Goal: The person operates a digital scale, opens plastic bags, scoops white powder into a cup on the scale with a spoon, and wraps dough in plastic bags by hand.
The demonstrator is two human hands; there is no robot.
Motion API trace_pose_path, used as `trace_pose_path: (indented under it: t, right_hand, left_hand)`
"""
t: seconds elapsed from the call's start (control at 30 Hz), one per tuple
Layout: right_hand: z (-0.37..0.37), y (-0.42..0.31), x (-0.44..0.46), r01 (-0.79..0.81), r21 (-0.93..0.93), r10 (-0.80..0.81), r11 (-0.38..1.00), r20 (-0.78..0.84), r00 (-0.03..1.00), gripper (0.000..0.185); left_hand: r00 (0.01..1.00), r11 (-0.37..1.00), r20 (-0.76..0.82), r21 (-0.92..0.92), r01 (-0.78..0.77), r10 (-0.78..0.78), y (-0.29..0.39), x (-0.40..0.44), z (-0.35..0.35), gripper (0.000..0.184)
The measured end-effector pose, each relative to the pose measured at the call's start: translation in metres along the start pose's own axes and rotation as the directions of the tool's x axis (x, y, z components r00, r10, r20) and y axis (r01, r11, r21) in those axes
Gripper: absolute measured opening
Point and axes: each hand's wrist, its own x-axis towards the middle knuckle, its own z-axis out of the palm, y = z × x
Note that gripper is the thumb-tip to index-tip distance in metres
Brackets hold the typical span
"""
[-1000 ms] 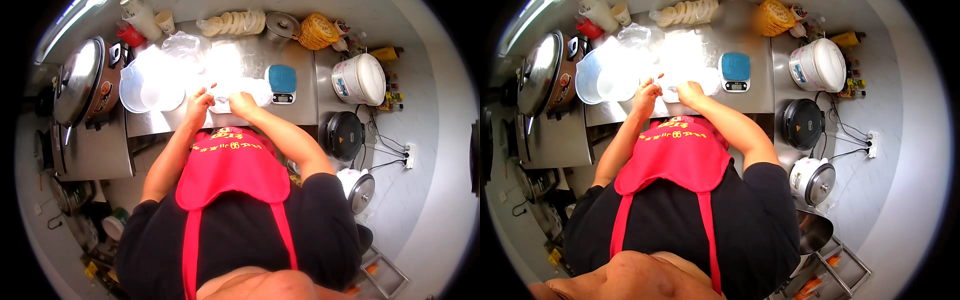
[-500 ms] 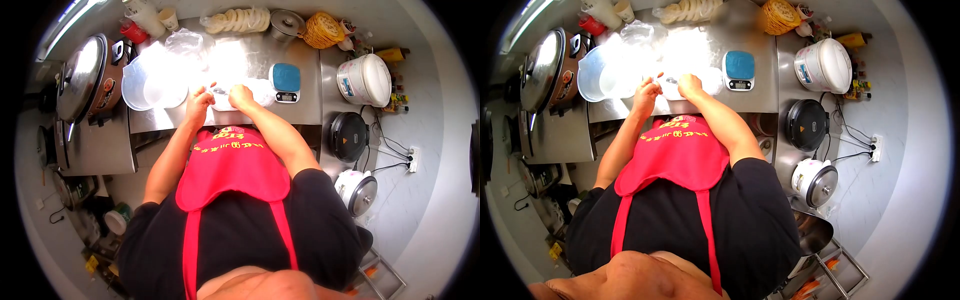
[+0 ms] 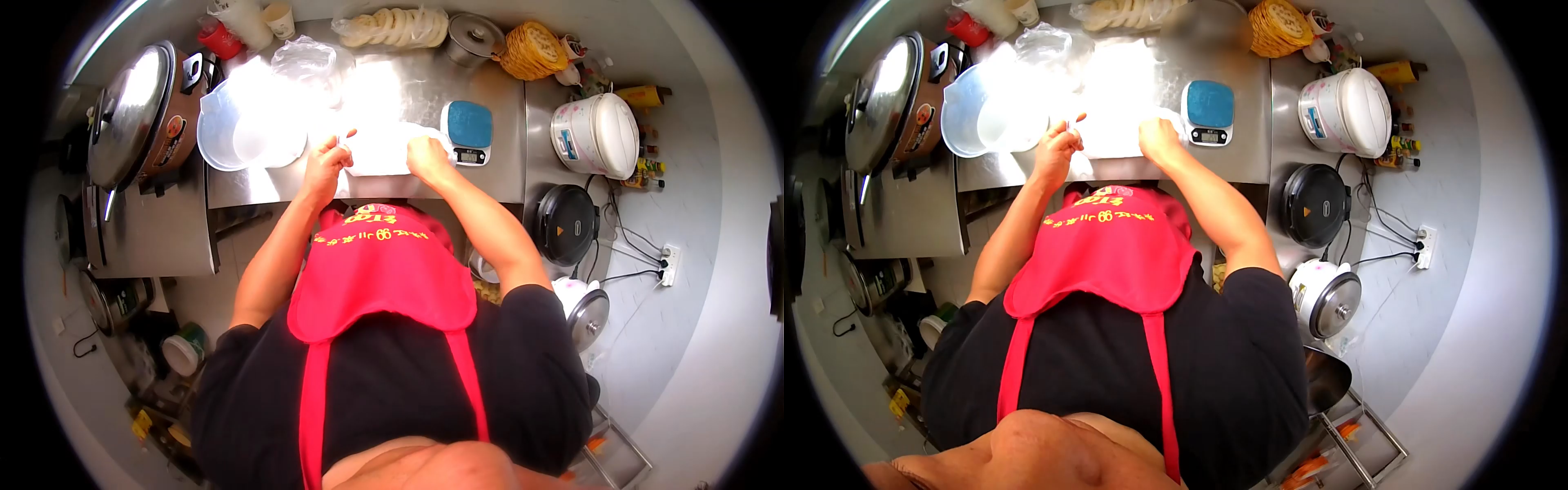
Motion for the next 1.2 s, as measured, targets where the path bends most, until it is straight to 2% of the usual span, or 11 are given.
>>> trace_pose_path:
  t: [0.17,0.27,0.43,0.53,0.7,0.8,0.87,0.97,1.0,1.1,1.2]
  right_hand:
    - [0.01,-0.004,0.024,0.069,-0.115,-0.078,0.991,-0.076,0.994,0.021]
    - [0.037,-0.014,0.02,0.181,-0.148,-0.184,0.972,-0.007,0.983,0.018]
    - [-0.003,-0.029,-0.015,0.249,-0.122,-0.245,0.961,0.044,0.968,0.017]
    - [0.011,-0.053,-0.003,0.363,-0.099,-0.357,0.927,0.068,0.932,0.016]
    - [0.037,-0.012,0.021,0.25,-0.008,-0.25,0.968,0.016,0.968,0.016]
    - [0.014,0.018,0.012,0.2,-0.183,-0.196,0.963,0.039,0.98,0.016]
    - [-0.008,0.012,0.0,0.2,-0.267,-0.221,0.943,-0.054,0.974,0.015]
    - [-0.012,0.018,0.013,0.194,-0.373,-0.243,0.908,-0.089,0.966,0.015]
    - [-0.005,0.025,0.02,0.139,-0.344,-0.169,0.928,-0.059,0.984,0.017]
    - [0.024,0.021,0.018,0.141,-0.294,-0.144,0.945,0.01,0.989,0.018]
    - [0.005,-0.007,-0.006,0.118,-0.154,-0.109,0.981,0.067,0.992,0.018]
  left_hand:
    - [0.999,1.0,0.039,0.014,-0.003,0.002,0.004,0.0,0.003,0.042]
    - [1.0,1.0,0.029,0.003,-0.004,0.004,0.001,0.002,-0.002,0.042]
    - [1.0,1.0,0.0,0.007,-0.013,0.013,-0.002,0.002,-0.001,0.043]
    - [1.0,1.0,0.001,0.015,-0.005,0.005,-0.003,0.002,-0.002,0.044]
    - [1.0,1.0,-0.012,0.021,-0.005,0.005,0.006,-0.005,0.004,0.037]
    - [1.0,1.0,0.018,0.023,-0.016,0.016,-0.004,0.0,-0.002,0.022]
    - [0.998,0.999,0.032,-0.01,-0.047,0.047,-0.015,0.002,-0.008,0.009]
    - [0.999,0.999,-0.032,-0.011,-0.041,0.041,-0.009,-0.003,0.0,0.006]
    - [0.999,0.999,-0.028,-0.011,-0.037,0.037,-0.008,-0.005,0.001,0.006]
    - [0.998,0.998,-0.015,-0.025,-0.066,0.065,-0.005,-0.005,0.002,0.006]
    - [0.997,0.996,-0.028,-0.049,-0.072,0.071,-0.009,-0.008,0.003,0.003]
